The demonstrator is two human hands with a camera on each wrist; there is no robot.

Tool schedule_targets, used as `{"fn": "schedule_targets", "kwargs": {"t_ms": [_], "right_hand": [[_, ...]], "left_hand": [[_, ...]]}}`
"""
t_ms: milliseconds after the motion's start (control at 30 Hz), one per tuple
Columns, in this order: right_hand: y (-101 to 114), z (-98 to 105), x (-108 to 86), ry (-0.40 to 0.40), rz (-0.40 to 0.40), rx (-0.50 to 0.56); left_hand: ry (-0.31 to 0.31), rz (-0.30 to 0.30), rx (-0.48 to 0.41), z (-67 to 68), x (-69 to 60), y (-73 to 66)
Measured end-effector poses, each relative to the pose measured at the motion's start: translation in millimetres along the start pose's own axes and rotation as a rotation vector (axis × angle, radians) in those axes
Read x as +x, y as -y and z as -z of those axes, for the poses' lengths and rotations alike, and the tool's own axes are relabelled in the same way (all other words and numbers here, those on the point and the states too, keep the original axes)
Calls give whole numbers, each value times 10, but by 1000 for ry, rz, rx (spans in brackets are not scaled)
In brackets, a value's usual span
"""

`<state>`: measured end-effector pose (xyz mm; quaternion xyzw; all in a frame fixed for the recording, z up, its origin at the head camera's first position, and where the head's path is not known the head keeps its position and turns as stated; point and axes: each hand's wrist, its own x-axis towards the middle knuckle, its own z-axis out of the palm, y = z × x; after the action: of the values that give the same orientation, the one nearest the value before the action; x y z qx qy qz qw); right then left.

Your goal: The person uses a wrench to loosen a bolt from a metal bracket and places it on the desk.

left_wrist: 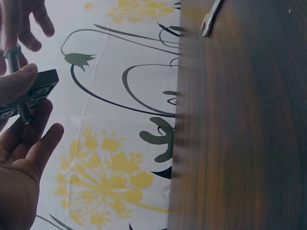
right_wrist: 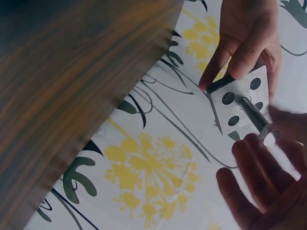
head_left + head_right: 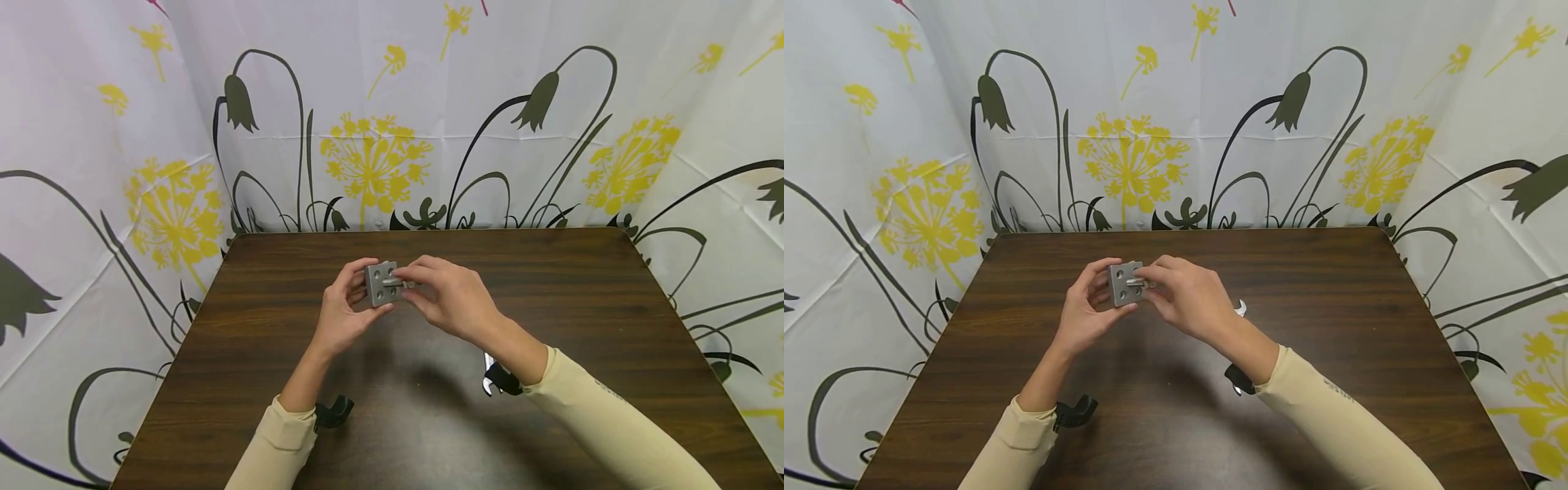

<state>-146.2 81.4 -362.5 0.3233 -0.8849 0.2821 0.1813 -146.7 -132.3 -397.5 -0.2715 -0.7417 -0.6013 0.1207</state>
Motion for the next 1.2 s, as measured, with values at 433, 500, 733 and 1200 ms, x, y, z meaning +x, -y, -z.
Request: {"fn": "schedule_targets", "kwargs": {"t_ms": [433, 500, 733, 1200], "right_hand": [[20, 15, 7, -20, -51, -27], [26, 14, 12, -23, -107, -30], [16, 13, 10, -4, -79, -7], [17, 14, 10, -32, -52, -10]], "left_hand": [[0, -16, -22, -1, 6, 29], [-8, -25, -22, -1, 5, 33], [-13, -27, -24, 4, -1, 40], [-16, -12, -28, 1, 5, 31]]}}
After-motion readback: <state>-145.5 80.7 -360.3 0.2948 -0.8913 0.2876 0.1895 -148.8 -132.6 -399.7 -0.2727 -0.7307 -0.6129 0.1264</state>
